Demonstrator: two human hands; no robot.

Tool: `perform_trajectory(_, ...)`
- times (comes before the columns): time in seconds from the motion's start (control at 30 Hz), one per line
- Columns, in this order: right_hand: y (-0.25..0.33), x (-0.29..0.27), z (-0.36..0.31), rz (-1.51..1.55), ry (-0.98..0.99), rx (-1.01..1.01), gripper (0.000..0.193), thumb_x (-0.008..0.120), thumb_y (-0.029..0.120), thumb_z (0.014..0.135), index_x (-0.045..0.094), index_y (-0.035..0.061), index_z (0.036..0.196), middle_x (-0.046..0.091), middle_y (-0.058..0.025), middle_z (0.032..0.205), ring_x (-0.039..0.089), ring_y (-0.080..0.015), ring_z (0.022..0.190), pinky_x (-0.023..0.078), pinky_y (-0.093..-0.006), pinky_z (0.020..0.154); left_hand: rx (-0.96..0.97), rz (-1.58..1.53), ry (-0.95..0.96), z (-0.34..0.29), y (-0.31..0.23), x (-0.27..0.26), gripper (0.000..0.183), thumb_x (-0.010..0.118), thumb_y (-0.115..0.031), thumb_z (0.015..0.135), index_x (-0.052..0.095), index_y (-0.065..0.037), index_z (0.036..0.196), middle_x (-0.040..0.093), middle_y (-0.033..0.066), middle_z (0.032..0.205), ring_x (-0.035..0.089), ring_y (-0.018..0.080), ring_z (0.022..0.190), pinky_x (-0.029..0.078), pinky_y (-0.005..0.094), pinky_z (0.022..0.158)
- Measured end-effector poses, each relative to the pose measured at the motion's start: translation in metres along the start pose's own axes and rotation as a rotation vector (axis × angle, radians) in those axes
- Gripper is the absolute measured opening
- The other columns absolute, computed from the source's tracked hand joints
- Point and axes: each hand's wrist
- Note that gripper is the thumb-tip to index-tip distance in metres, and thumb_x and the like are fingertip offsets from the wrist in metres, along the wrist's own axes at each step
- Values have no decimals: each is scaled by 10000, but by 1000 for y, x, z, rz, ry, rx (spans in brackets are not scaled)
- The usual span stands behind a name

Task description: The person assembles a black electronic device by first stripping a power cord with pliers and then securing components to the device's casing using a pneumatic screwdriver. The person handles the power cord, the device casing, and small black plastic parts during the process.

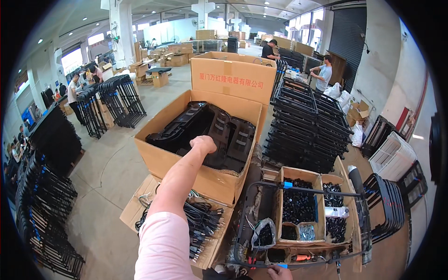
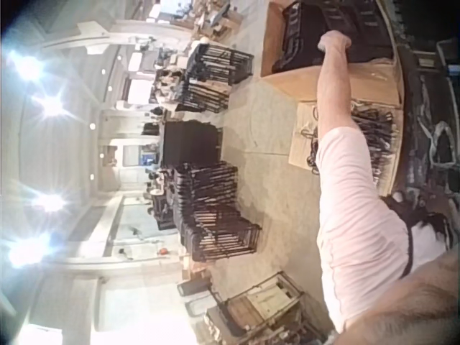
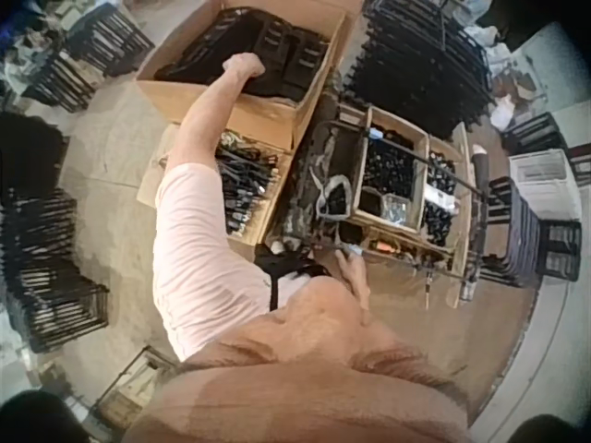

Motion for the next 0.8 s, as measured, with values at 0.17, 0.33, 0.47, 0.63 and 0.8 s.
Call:
perform_trajectory(0.17, 18, -5, 10, -68, 23, -50, 405, 641, 333, 1030, 727, 42, 1298, 729, -255, 1247, 681, -406, 1202, 528, -467, 1003, 71, 58, -610, -13, 20, -9, 407, 628, -322, 875, 737, 26, 1055, 777, 208, 1105, 738, 319, 1089, 483, 432, 975)
perform_trajectory(0.33, 12, -23, 33, 142, -21, -35, 376, 678, 329, 1004, 759, 49, 1240, 790, -156, 1021, 749, -218, 903, 577, -353, 843, 41, -417, -668, -52, 50, -51, 524, 597, -415, 917, 694, 63, 1106, 749, 295, 1071, 722, 431, 1049, 522, 512, 966)
perform_trajectory(0.47, 35, -50, 81, 206, -101, -168, 464, 679, 337, 1011, 714, -48, 1270, 784, -164, 1053, 732, -182, 988, 570, -330, 894, 461, -1413, -413, -126, 41, -38, 331, 510, -236, 1017, 648, 7, 1195, 709, 151, 983, 675, 232, 943, 532, 349, 880)
perform_trajectory(0.63, 125, -75, 128, 786, -29, -420, 765, 585, 528, 1063, 426, -27, 1565, 667, -203, 1383, 661, -254, 1236, 519, -388, 1032, 746, -333, -482, -281, -42, 88, 297, 575, -247, 1069, 635, -1, 1224, 683, 103, 1037, 673, 179, 921, 550, 335, 808)
perform_trajectory(0.8, 125, -43, 149, 1120, -23, -270, 682, 592, 399, 1095, 376, -1, 1605, 617, -159, 1437, 633, -206, 1224, 481, -353, 1070, 658, 72, -638, -360, -57, 294, 383, 488, -283, 1115, 656, 11, 1294, 695, 103, 1115, 654, 232, 1056, 525, 365, 953)
Point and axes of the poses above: each hand's wrist, its own z-axis towards the middle knuckle, its own x-axis out of the palm, y = z × x
